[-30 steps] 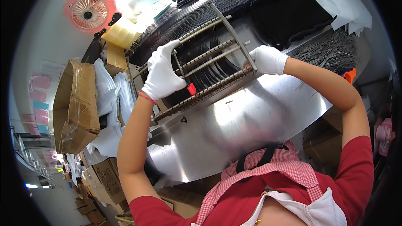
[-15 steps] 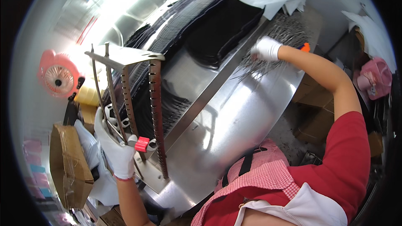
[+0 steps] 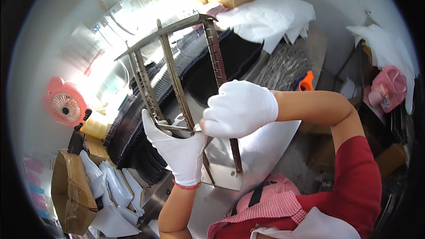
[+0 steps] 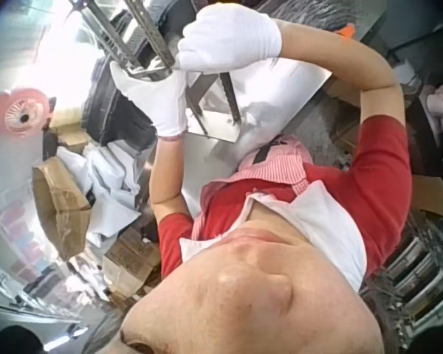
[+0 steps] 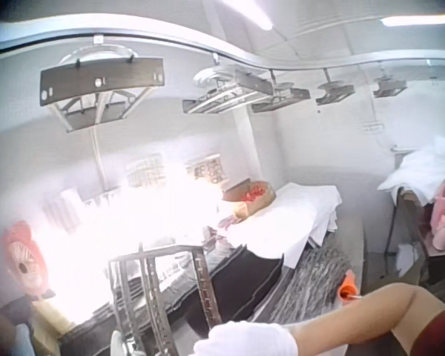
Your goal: The person moves a metal rack, then repeatedly picks up small black plastic holders and inserts bristles into them one by one. The person places the completed holders onto a metal rack. The task is performed at a stainless steel table in a warehouse-like room.
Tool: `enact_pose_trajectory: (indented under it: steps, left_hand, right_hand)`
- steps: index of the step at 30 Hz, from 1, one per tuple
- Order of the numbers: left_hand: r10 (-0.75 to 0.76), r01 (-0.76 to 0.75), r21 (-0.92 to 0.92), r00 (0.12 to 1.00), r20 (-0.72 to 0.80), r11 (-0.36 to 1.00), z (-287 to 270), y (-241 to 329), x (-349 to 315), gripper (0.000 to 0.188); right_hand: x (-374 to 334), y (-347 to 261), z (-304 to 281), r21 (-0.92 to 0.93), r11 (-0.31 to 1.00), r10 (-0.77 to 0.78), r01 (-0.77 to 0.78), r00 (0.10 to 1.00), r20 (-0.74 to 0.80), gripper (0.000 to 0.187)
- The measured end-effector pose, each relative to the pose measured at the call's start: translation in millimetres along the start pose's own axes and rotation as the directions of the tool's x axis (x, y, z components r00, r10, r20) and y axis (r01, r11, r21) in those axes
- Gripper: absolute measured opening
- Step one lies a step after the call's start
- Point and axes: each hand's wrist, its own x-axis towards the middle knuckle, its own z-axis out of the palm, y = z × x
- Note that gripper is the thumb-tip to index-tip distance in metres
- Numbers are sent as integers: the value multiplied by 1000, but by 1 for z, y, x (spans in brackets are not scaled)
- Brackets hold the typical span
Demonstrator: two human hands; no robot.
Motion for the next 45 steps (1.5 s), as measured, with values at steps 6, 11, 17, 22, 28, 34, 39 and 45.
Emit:
enact_pose_trajectory:
  steps: [6, 11, 17, 22, 28, 34, 39, 45]
  left_hand:
    - [-314, 435, -491, 897, 311, 755, -6, 10, 24, 90]
    - [-271, 584, -674, 810, 520, 453, -27, -41, 34, 109]
    - [165, 571, -769, 761, 627, 287, -62, -43, 27, 68]
    - [258, 442, -645, 663, 703, 623, -110, -66, 52, 91]
    - [27, -57, -454, 997, -71, 889, -241, -161, 36, 62]
    - [-168, 227, -176, 939, 299, 958, -238, -295, -50, 108]
    - [-8, 16, -16, 896, 444, 1000, -191, -296, -46, 123]
    - [-65, 7, 113, 850, 523, 994, -165, -262, -34, 119]
  right_hand:
    - [-8, 119, -61, -418, 730, 332, -541, 815, -475, 31]
    - [6, 175, -99, -577, 468, 883, -670, 331, 332, 75]
    - [122, 99, -65, 468, 824, 183, -320, 932, 314, 130]
    - [209, 55, -84, 410, 838, 178, -359, 892, 416, 98]
    - [285, 12, -98, 71, 997, 29, -20, 991, -128, 79]
    - [409, -35, -116, -331, 914, 33, -235, 856, -515, 74]
    - [481, -51, -120, -480, 820, 27, -312, 859, -512, 73]
    - [529, -24, -74, -570, 746, -48, -345, 825, -563, 76]
